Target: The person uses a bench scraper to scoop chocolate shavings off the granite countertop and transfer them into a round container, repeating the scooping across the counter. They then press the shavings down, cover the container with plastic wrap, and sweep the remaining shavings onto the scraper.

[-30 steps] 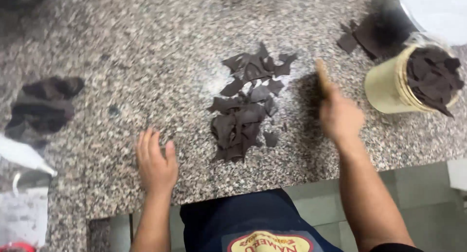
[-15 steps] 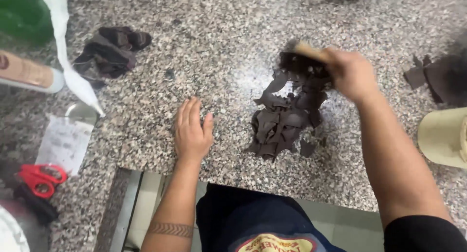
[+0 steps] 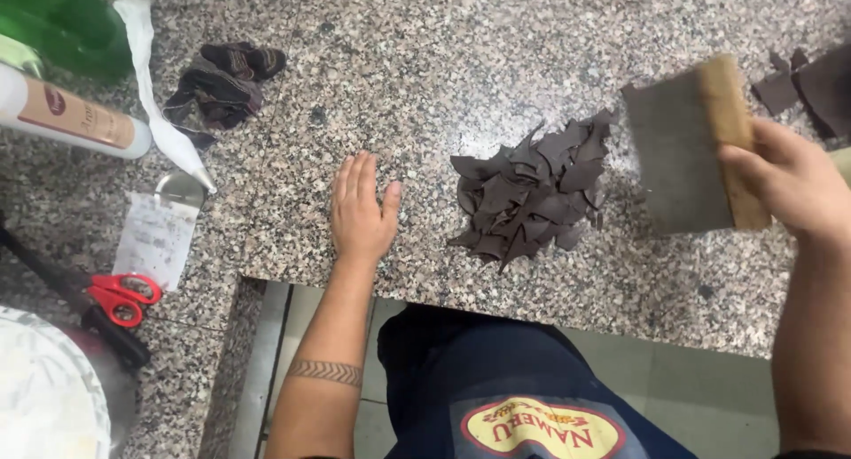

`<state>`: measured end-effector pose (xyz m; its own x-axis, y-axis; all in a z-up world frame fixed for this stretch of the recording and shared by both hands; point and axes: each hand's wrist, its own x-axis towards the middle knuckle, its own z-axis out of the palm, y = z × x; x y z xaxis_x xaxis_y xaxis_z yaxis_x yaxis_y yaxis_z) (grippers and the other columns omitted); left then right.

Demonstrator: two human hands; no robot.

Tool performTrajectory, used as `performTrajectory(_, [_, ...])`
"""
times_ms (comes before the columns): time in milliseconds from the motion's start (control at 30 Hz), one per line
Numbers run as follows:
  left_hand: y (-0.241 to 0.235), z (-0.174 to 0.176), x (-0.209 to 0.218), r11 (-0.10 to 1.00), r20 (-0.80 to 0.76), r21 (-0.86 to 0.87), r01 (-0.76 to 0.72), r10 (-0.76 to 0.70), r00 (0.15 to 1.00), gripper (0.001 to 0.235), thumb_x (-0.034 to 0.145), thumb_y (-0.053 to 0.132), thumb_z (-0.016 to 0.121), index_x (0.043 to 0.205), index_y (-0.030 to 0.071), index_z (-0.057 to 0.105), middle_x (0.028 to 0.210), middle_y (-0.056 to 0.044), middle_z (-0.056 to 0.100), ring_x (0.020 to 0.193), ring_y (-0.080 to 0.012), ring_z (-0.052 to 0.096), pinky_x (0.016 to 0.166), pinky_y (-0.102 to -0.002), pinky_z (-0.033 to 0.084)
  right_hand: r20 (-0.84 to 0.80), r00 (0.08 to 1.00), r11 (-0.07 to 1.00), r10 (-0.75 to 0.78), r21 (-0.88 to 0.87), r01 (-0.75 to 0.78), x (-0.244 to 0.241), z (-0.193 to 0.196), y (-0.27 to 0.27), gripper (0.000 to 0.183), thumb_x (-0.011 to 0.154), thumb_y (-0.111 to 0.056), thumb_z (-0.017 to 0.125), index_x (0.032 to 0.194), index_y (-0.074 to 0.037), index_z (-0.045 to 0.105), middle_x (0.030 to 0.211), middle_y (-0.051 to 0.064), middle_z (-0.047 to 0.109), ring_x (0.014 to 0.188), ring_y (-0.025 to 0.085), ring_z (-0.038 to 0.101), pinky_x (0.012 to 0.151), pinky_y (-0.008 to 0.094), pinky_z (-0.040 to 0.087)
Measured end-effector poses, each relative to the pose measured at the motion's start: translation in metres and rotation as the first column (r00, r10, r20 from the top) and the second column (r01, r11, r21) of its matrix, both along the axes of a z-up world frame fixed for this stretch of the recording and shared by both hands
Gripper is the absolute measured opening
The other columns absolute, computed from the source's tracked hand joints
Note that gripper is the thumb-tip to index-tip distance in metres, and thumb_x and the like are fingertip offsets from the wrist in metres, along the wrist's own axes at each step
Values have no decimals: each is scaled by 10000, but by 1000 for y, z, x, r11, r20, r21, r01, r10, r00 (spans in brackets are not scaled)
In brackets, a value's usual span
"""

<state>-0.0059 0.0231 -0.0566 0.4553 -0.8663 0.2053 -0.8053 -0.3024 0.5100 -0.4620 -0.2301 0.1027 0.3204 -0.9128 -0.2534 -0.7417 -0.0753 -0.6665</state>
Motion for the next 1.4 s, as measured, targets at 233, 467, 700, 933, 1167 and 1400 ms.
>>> performTrajectory(233, [-49,17,-66,922,20,367,124,-141,990,873,1043,665,151,1620,13,98,1721,-161,20,1574,-301,-26,1257,-431,-17,-172,920,920,-353,114,374,1,-68,70,435,1035,-267,648,1372,7,624,1192,199,714,1035,262,690,896,420,537])
performTrajectory(467, [-91,-5,-113,958,-79,218,186,-173,982,841,1056,640,189,1610,7,179,1708,-171,149,1593,-315,58,1285,-465,-2,286,863,808,-416,552,206,125,-123,115,316,999,-242,563,1258,-63,594,1044,110,732,873,219,713,771,379,595])
performTrajectory(700, [-100,-4,-120,958,-581,-194,210,-285,762,777,1062,610,248,1578,55,419,1636,-214,387,1553,-343,301,1271,-427,214,610,640,705,-467,694,-147,119,-148,117,345,989,-213,560,1325,-134,570,1096,36,718,860,167,703,701,357,572])
performTrajectory(933, [-112,82,-111,833,-722,-482,273,-554,414,844,1084,626,166,1613,-15,316,1675,-186,369,1582,-294,308,1306,-416,177,684,489,731,-541,670,-128,65,-146,104,381,959,-236,585,1303,-84,526,1064,39,734,835,154,726,698,325,596])
performTrajectory(1167, [-141,133,-154,762,-690,-598,250,-648,322,949,1059,711,190,1628,-45,262,1711,-194,304,1626,-303,233,1331,-426,116,820,260,840,-510,540,-57,-37,-72,84,404,963,-188,687,1329,-54,578,920,-13,671,643,63,629,558,238,538])
performTrajectory(1400, [-192,116,-246,740,-756,-607,290,-650,77,880,1066,647,186,1602,-44,288,1672,-194,352,1588,-301,292,1317,-425,163,935,169,938,-312,275,211,-172,-2,66,291,1061,-122,623,1339,-49,573,1147,52,713,931,144,730,681,259,593])
